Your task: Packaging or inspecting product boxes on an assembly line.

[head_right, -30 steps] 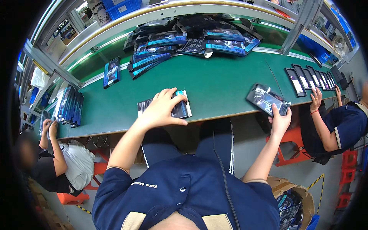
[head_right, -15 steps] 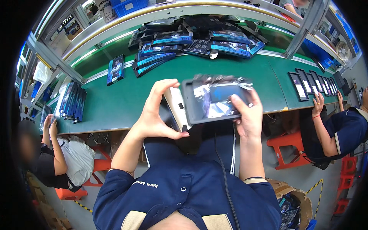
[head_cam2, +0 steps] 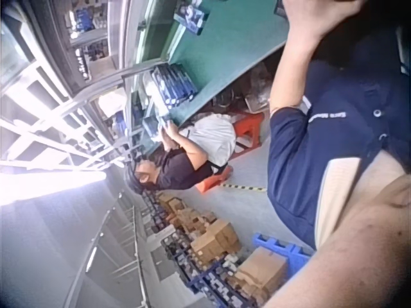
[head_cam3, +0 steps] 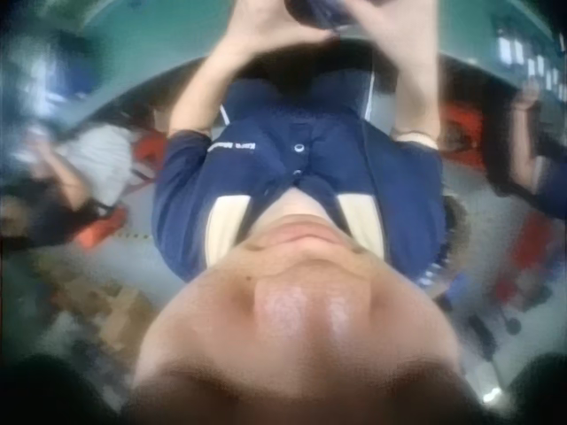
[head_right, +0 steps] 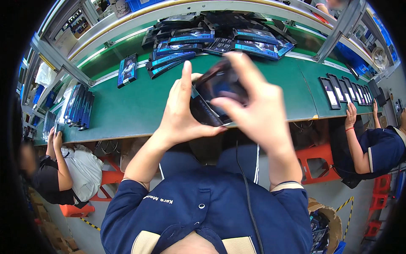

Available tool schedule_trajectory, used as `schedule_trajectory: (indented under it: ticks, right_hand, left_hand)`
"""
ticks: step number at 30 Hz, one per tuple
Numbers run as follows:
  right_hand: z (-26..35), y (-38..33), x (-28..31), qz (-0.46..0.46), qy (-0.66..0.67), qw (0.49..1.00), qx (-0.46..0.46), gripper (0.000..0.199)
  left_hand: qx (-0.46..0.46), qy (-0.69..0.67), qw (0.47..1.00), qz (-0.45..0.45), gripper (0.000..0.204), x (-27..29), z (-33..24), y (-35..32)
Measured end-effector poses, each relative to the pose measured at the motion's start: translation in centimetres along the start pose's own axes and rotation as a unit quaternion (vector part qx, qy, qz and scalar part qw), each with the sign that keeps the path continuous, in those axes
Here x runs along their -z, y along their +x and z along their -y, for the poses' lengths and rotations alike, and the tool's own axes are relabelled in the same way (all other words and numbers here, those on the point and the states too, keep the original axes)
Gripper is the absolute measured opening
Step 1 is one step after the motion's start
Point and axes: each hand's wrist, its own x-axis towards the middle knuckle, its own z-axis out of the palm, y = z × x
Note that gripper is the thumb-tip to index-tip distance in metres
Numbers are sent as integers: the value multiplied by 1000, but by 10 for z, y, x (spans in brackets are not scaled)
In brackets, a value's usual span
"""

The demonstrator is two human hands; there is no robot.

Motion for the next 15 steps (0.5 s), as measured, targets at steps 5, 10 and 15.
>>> schedule_trajectory:
  ticks: [5,10,15]
  right_hand:
    - [-1,2,-18,-36,-118,985,118,37]
    - [-35,15,-23,85,-184,953,227,18]
    - [-53,7,-56,-23,384,917,-109,43]
  left_hand:
    - [127,-94,982,-104,146,-21,2,-6]
    - [168,-126,952,-221,110,-34,14,-23]
    - [166,-219,937,-217,76,-28,16,-22]
